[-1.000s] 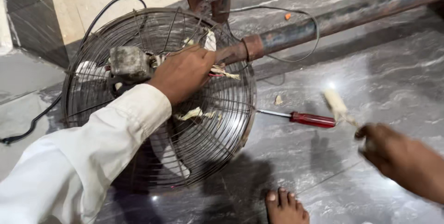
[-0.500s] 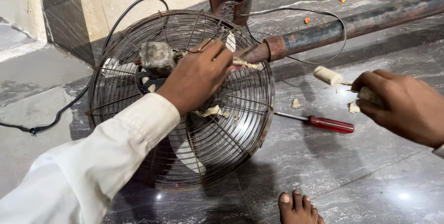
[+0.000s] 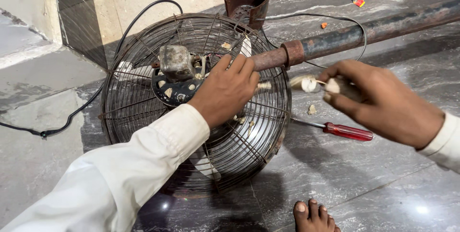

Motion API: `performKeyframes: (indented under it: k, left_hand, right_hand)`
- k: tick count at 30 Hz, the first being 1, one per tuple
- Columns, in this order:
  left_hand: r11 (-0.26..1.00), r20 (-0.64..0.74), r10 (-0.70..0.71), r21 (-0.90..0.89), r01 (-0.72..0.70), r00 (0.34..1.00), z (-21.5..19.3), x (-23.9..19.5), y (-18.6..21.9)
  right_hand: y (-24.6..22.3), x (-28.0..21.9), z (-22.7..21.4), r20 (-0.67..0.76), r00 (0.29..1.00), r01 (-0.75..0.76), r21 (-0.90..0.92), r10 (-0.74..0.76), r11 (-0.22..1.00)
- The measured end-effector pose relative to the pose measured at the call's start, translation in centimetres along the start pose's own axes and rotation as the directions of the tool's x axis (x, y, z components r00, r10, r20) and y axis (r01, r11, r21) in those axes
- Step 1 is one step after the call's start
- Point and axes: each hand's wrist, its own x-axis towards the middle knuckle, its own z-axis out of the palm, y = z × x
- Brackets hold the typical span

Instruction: The person uses a red screwdriver to remove screws from the back cover of a standing fan motor. After removing the cover, they manipulate the internal wires and components, appearing to adjust or inspect the wiring connections.

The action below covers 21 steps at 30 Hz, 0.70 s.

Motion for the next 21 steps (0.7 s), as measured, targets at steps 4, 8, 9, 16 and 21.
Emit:
performKeyframes:
  k: [4, 8, 9, 16, 21]
  left_hand:
    - [0.963, -0.040, -0.178, -0.213, 0.166, 0.983, -0.1, 1.6, 0.9]
    - [0.731, 0.114, -0.434, -0.536, 0.423, 0.894, -0.8, 2.0, 1.6]
    - [0.684, 0.113, -0.459, -0.588, 0.432, 0.881, -1.0, 1.8, 1.6]
    - [0.452, 0.242, -0.455, -0.767, 0.456, 0.857, -2.0, -0.9, 0.9]
    - [0.446, 0.116, -0.422, -0.837, 0.316, 0.899, -2.1, -2.2, 0.6]
  right_hand:
    - [-0.7, 0.2, 0.5, -0.399, 0.671, 0.614, -0.174, -0.625, 0.770]
    - [-3.4, 1.4, 1.4, -0.410, 0.601, 0.729, -0.073, -0.686, 0.681]
    - [-4.2, 1.8, 1.6, -0.399, 0.614, 0.736, -0.024, -0.682, 0.677]
    - [-7.5, 6.1, 1.0, -0.365, 0.629, 0.702, -0.112, -0.686, 0.703]
    - [-6.1, 7.5, 0.8, -0.229, 0.769, 0.604, -0.045, -0.597, 0.796]
